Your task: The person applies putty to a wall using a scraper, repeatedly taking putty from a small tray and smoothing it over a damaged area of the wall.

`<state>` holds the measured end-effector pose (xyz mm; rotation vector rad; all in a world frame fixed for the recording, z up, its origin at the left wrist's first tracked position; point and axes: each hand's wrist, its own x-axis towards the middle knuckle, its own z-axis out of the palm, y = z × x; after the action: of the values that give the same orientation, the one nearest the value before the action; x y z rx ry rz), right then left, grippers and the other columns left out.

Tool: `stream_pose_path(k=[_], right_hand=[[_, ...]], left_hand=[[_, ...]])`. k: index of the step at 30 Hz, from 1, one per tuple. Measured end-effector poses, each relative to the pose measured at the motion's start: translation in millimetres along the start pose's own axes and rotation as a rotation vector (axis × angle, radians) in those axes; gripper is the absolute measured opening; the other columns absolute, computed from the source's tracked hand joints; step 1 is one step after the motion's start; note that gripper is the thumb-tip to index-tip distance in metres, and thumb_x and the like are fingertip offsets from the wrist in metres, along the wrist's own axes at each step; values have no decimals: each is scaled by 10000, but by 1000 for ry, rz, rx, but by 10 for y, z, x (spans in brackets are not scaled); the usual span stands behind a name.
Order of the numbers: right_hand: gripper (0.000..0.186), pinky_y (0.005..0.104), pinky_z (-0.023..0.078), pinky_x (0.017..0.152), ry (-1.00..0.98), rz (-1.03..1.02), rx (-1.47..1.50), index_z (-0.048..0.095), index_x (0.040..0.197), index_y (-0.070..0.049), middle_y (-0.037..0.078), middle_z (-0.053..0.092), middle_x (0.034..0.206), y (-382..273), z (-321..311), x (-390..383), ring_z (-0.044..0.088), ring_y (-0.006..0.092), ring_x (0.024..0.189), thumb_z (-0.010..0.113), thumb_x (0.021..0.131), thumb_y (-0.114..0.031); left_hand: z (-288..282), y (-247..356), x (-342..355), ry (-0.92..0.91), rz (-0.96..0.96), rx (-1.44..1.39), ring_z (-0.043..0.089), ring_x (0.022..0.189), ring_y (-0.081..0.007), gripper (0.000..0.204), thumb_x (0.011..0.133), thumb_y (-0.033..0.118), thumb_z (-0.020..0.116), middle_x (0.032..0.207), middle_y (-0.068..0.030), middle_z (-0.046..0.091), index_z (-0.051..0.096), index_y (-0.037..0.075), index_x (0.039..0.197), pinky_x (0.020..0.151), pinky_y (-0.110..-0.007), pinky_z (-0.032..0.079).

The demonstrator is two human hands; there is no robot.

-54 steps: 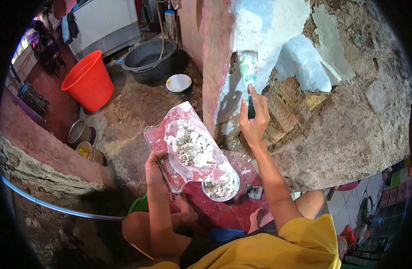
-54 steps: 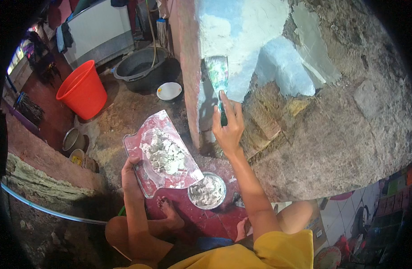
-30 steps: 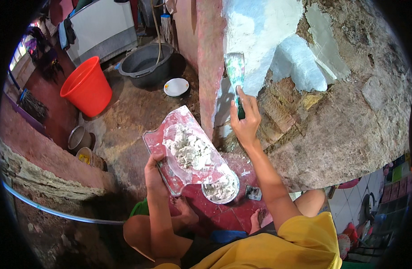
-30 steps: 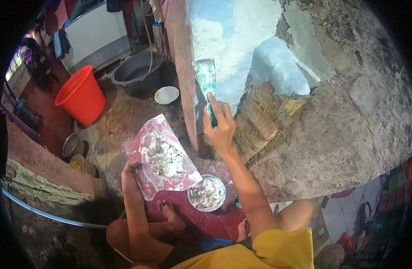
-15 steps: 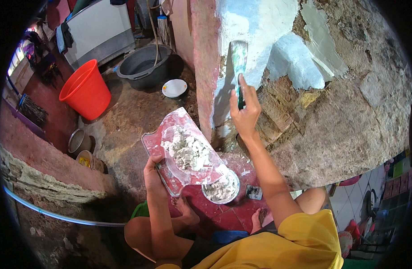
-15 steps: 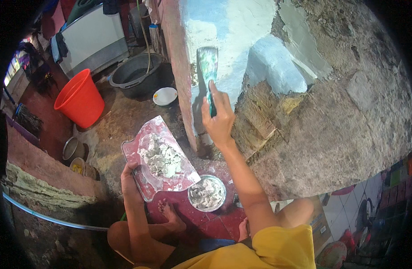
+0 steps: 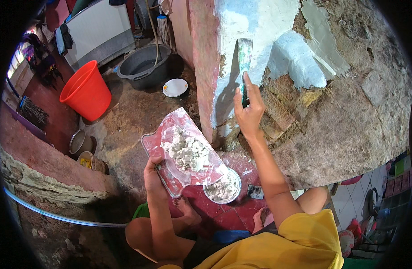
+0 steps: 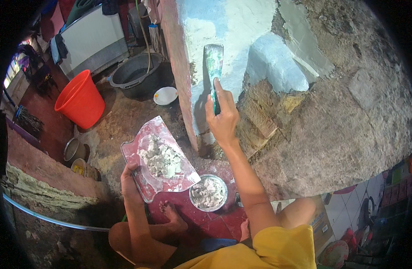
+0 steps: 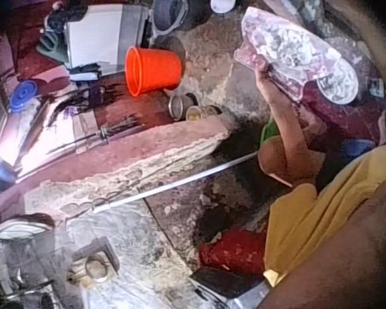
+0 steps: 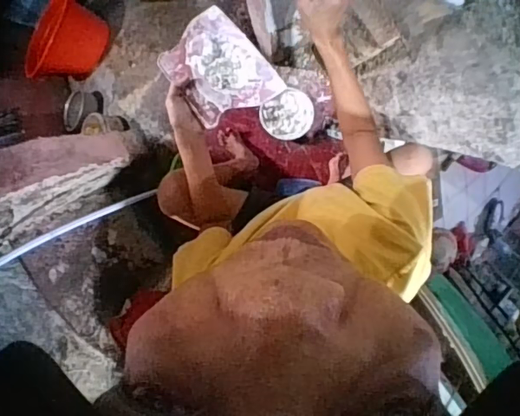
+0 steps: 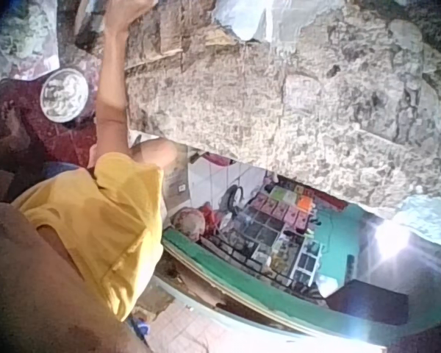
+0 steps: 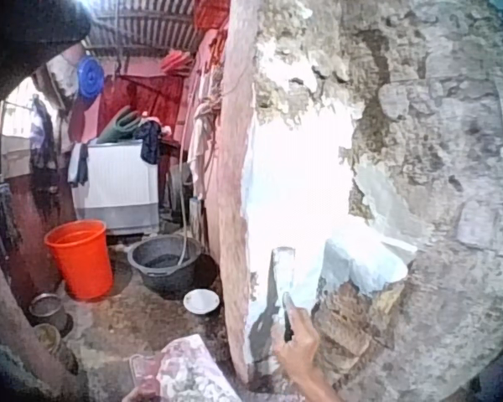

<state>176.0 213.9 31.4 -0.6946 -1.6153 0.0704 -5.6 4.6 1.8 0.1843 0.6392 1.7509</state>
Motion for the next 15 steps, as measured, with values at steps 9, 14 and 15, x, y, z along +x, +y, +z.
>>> stream_pose_path(k=[9,14,15], right_hand=[[414,334,471,627,8,-56,3,563,1228,-10,139,576,818,-32,-133,-204,565,237,689,601,815,-19],[405,328,474,624,18,-56,6,565,1225,-17,132,582,822,-28,-178,158,572,227,683,606,823,-38],[407,328,476,623,-8,-56,-1,565,1227,-18,130,583,825,-19,-181,152,573,224,683,606,823,-37]], left_hand=[[-13,-4,-4,47,16,40,610,1015,-327,453,809,141,457,1144,-198,591,480,-40,1223,914,-473,498],[-37,-8,18,27,-3,12,619,994,-315,433,803,126,463,1123,-183,605,496,-39,1202,913,-453,502],[-40,-9,25,27,-2,12,620,991,-314,431,802,123,463,1120,-181,607,498,-40,1200,913,-450,502]])
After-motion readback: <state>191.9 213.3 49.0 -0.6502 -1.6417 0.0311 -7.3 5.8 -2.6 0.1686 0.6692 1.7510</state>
